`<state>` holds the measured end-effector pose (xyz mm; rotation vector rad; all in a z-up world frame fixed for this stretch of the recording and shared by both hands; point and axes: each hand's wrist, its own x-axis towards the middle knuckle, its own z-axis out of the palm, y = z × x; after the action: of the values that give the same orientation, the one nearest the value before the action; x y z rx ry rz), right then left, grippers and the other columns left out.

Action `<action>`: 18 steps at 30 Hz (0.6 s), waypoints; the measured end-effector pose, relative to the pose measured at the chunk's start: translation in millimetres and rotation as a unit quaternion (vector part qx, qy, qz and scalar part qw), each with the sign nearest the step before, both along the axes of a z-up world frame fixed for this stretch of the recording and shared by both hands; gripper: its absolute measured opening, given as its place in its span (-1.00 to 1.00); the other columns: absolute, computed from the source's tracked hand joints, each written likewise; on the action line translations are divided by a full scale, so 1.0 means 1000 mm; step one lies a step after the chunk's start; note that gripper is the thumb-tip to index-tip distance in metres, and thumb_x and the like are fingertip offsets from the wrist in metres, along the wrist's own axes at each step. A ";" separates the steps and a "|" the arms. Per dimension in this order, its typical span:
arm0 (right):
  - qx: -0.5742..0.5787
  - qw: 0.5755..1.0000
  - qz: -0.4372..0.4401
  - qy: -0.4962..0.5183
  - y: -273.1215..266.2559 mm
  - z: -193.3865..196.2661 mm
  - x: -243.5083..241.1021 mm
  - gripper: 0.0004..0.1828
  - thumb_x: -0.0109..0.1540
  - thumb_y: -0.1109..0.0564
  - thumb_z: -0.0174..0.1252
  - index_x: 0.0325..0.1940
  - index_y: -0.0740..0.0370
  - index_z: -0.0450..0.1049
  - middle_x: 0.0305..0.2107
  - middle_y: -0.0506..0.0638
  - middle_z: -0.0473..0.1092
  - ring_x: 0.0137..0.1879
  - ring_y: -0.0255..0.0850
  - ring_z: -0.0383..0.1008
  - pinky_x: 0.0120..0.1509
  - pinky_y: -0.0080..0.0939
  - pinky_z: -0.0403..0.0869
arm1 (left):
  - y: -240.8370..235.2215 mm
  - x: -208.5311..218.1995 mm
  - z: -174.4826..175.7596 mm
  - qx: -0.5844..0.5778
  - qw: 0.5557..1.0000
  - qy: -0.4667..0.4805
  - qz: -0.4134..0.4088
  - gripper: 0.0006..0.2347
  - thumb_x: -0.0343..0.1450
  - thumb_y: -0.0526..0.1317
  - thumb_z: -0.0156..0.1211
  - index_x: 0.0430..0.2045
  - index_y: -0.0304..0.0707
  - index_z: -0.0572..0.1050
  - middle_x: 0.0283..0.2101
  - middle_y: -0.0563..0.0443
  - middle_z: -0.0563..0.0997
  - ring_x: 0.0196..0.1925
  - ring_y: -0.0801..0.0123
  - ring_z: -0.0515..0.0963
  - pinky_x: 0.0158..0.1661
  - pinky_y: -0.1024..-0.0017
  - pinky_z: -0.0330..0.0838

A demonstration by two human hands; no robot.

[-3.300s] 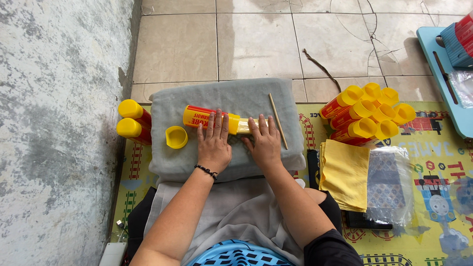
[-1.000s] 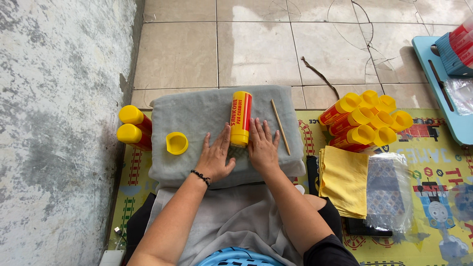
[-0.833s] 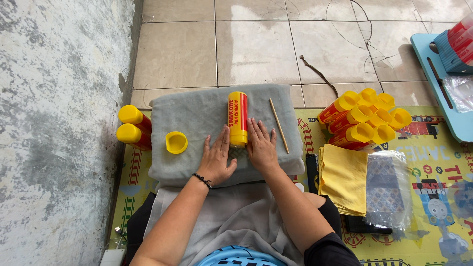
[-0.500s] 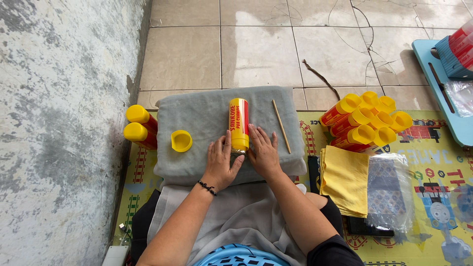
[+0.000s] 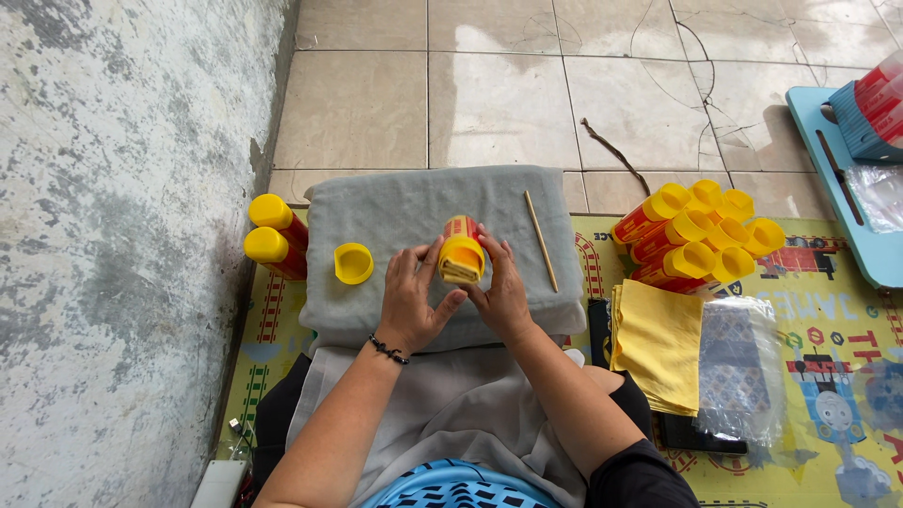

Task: The person folds a yellow sheet of paper on a grey cushion using a wooden stick to press the creases. They then place the folded paper into a clear plastic sleeve and insert it into a yellow cylindrical container, securing it with a lid.

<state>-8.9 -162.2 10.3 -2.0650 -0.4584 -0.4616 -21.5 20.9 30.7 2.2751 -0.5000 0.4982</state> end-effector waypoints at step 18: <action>-0.096 0.989 -0.104 0.041 0.010 -0.010 0.055 -0.22 0.33 -0.33 0.10 0.53 0.02 0.14 -0.02 0.14 0.53 0.13 0.11 0.53 0.18 0.17 0.48 | -0.016 0.038 0.032 -0.089 0.970 0.224 -0.036 -0.03 0.35 0.49 -0.22 0.49 -0.23 -0.28 0.45 -0.34 0.16 0.46 -0.09 0.22 0.34 0.03 0.24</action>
<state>46.2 -152.5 -0.1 -2.3216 -0.2457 -0.4675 16.6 5.3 62.7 2.0981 -0.2937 -0.0144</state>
